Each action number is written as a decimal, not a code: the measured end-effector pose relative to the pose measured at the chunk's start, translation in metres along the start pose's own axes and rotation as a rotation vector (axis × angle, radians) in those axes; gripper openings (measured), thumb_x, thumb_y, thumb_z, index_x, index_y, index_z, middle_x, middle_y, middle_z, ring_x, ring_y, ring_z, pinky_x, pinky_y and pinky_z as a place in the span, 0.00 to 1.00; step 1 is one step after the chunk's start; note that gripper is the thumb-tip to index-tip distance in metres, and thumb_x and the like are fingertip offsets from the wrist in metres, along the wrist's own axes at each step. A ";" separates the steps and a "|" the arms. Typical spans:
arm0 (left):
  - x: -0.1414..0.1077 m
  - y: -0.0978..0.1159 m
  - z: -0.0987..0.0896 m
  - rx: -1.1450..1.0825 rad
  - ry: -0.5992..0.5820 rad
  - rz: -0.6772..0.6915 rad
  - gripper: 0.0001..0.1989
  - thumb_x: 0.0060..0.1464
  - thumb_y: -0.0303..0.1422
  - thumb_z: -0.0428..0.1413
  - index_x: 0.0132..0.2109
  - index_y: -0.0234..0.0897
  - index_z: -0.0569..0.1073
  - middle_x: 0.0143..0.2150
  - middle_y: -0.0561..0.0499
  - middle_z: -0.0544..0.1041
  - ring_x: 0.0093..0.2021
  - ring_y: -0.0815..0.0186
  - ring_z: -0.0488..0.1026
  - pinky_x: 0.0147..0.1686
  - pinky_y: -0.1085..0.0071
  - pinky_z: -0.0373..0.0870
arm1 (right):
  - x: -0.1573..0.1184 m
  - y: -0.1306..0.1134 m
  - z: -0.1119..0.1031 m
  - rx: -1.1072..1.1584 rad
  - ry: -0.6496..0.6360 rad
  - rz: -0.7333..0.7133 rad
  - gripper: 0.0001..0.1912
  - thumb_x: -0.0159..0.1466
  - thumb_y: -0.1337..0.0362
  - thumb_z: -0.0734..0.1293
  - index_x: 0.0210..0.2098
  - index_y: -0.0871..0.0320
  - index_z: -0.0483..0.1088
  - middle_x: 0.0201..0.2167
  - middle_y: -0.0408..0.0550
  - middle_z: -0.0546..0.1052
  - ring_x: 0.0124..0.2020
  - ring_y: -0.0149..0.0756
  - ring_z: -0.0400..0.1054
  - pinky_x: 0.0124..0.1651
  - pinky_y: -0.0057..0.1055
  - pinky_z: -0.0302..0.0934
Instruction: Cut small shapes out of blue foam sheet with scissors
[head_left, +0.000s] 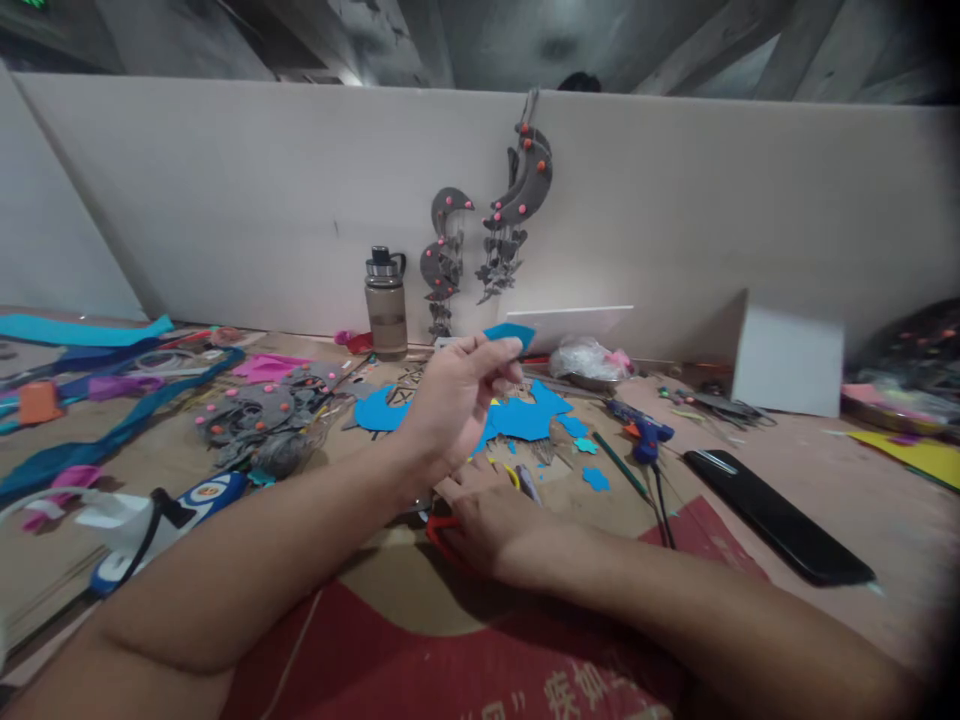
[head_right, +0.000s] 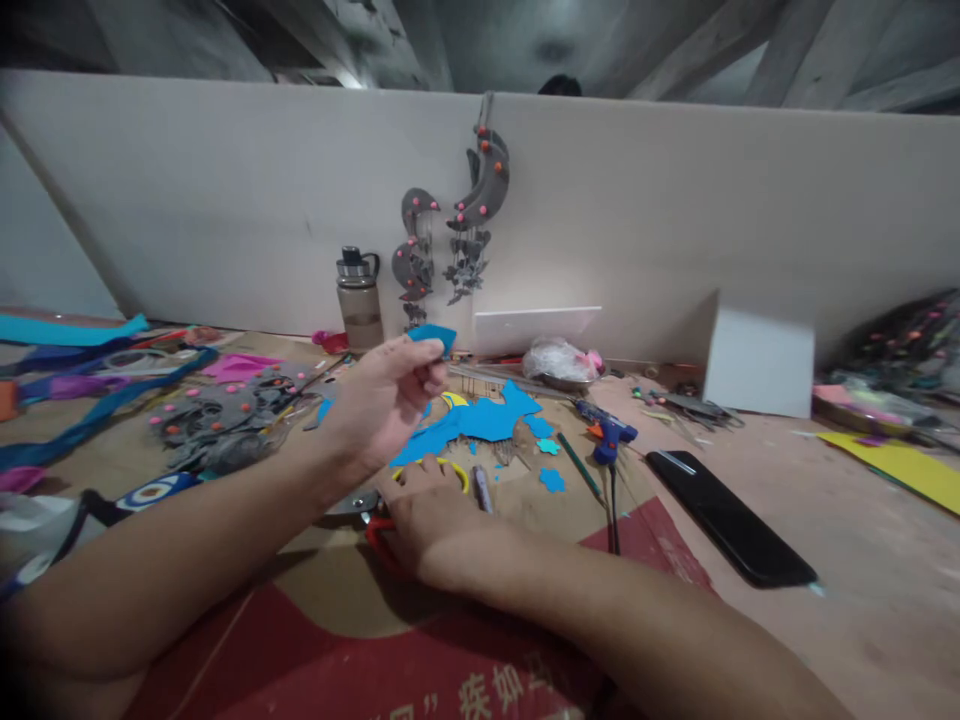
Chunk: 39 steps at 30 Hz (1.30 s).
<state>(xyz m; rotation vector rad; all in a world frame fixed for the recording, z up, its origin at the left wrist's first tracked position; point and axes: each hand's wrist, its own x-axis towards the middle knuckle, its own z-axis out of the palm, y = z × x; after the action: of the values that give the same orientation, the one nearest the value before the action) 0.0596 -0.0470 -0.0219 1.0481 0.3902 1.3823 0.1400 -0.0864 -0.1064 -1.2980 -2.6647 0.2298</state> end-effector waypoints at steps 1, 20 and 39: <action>0.002 0.005 -0.001 -0.035 0.005 0.023 0.09 0.45 0.28 0.63 0.26 0.34 0.70 0.23 0.55 0.71 0.24 0.76 0.65 0.26 0.76 0.59 | -0.002 -0.003 -0.005 -0.008 -0.041 0.016 0.18 0.63 0.60 0.65 0.50 0.59 0.71 0.48 0.60 0.75 0.50 0.50 0.65 0.50 0.45 0.60; 0.025 0.018 -0.019 -0.103 0.144 0.099 0.08 0.42 0.27 0.65 0.28 0.32 0.73 0.24 0.55 0.71 0.26 0.75 0.67 0.24 0.77 0.56 | -0.014 -0.009 -0.031 -0.091 0.045 -0.058 0.13 0.67 0.60 0.62 0.45 0.57 0.75 0.44 0.57 0.74 0.45 0.48 0.67 0.48 0.44 0.59; 0.003 -0.024 -0.010 -0.100 -0.005 -0.057 0.12 0.44 0.32 0.68 0.29 0.34 0.72 0.24 0.57 0.68 0.25 0.76 0.62 0.27 0.77 0.59 | -0.004 0.035 -0.082 0.918 0.933 0.010 0.08 0.65 0.59 0.65 0.36 0.57 0.65 0.31 0.42 0.69 0.29 0.29 0.62 0.33 0.28 0.59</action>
<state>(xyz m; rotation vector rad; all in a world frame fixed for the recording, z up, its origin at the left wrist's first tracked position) 0.0666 -0.0373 -0.0450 0.9513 0.3412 1.3348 0.1867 -0.0629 -0.0341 -0.7907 -1.4534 0.5798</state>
